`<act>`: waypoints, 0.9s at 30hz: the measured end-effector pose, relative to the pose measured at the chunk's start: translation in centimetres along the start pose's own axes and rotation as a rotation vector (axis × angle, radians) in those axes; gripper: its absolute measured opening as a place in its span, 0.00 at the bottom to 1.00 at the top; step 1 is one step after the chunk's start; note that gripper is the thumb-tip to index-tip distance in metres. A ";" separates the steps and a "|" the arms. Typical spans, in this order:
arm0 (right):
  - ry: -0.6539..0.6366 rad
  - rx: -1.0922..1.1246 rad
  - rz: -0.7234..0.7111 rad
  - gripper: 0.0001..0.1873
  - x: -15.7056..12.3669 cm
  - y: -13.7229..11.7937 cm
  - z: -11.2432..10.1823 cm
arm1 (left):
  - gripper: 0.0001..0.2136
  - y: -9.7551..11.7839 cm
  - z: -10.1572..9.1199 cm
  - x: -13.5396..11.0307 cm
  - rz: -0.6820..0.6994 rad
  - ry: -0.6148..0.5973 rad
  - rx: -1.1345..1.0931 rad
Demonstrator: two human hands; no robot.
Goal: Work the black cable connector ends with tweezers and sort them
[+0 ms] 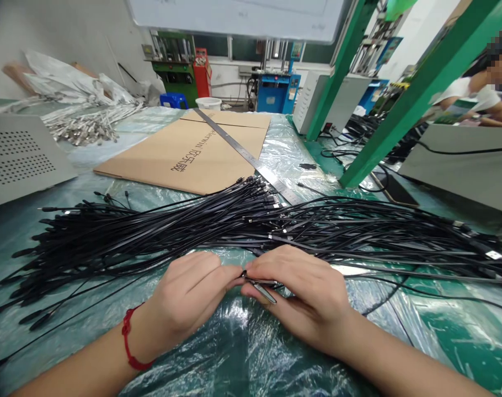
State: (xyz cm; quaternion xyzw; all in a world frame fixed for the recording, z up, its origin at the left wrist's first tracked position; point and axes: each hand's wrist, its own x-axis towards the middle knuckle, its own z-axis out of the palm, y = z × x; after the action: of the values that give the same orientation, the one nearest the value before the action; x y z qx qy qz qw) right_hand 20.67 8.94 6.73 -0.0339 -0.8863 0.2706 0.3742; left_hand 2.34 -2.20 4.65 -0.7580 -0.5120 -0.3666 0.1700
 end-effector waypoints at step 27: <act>0.170 0.344 0.497 0.10 -0.1 1.1 0.5 | 0.04 -0.7 0.5 0.1 -0.214 0.036 -0.284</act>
State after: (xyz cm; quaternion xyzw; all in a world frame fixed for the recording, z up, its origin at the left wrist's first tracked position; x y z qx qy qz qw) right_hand 20.24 9.67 5.82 -0.2085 -0.7577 0.4960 0.3694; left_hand 1.93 -1.54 4.29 -0.7088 -0.5295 -0.4650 0.0303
